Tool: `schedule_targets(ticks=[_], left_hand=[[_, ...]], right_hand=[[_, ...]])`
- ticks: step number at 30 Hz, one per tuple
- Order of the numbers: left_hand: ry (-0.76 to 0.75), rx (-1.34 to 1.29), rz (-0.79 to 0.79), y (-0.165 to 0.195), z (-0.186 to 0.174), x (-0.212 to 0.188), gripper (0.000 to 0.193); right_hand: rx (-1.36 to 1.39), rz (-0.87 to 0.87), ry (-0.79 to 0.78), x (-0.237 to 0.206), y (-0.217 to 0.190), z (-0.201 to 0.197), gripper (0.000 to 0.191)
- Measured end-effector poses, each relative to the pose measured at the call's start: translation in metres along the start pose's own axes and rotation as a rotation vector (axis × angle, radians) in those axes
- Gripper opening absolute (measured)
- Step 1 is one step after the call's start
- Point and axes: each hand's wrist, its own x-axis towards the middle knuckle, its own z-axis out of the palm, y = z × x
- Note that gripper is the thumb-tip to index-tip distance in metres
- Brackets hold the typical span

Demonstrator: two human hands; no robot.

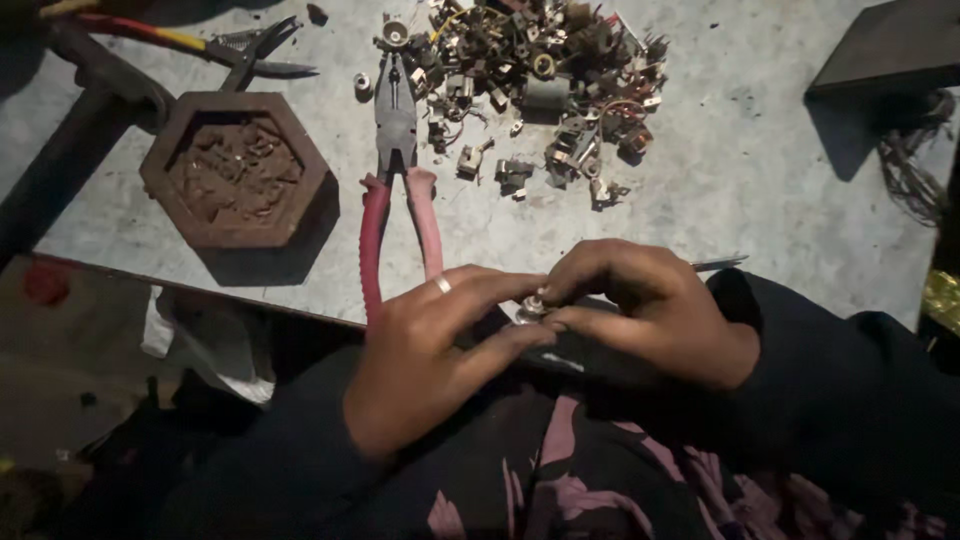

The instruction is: The person sits on the floor and uses pliers and a screwdriver to disassemble small electronic components. They pick up parts from a bowl, remove pieces, and place the separated components into a pile on the table.

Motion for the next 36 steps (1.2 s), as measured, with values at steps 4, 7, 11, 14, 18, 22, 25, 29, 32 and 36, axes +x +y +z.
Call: schedule_targets(ticks=[4,7,11,14,18,22,25,29,32,36], left_hand=[[-0.003,-0.254,-0.085,-0.010,0.005,-0.002,0.024],[0.028,-0.240,-0.028,-0.019,0.010,-0.001,0.026],[0.111,-0.294,-0.042,-0.024,0.015,-0.003,0.029],[0.128,-0.262,-0.053,-0.025,0.016,-0.004,0.030],[0.128,-0.288,-0.034,-0.026,0.015,-0.002,0.028],[0.102,-0.259,0.007,-0.026,0.014,0.001,0.024],[0.113,-0.235,0.011,-0.026,0.015,0.001,0.022],[0.124,-0.226,0.012,-0.028,0.016,0.000,0.022],[0.108,-0.267,-0.042,-0.028,0.016,0.000,0.022],[0.110,-0.189,-0.046,-0.023,0.013,-0.001,0.035]], right_hand=[[0.018,0.016,0.038,0.003,0.000,0.001,0.025],[-0.184,-0.119,0.018,0.008,-0.002,-0.003,0.020],[-0.334,-0.191,0.005,0.014,-0.006,-0.006,0.017],[-0.363,-0.253,0.000,0.015,-0.006,-0.004,0.021],[-0.394,-0.229,-0.008,0.012,-0.005,-0.004,0.020],[-0.419,-0.242,0.026,0.011,-0.002,-0.005,0.020],[-0.409,-0.242,0.030,0.011,-0.001,-0.004,0.021],[-0.407,-0.267,0.034,0.011,-0.002,-0.005,0.026],[-0.379,-0.263,-0.001,0.013,-0.007,-0.007,0.027],[-0.417,-0.271,-0.021,0.017,-0.020,-0.007,0.017]])
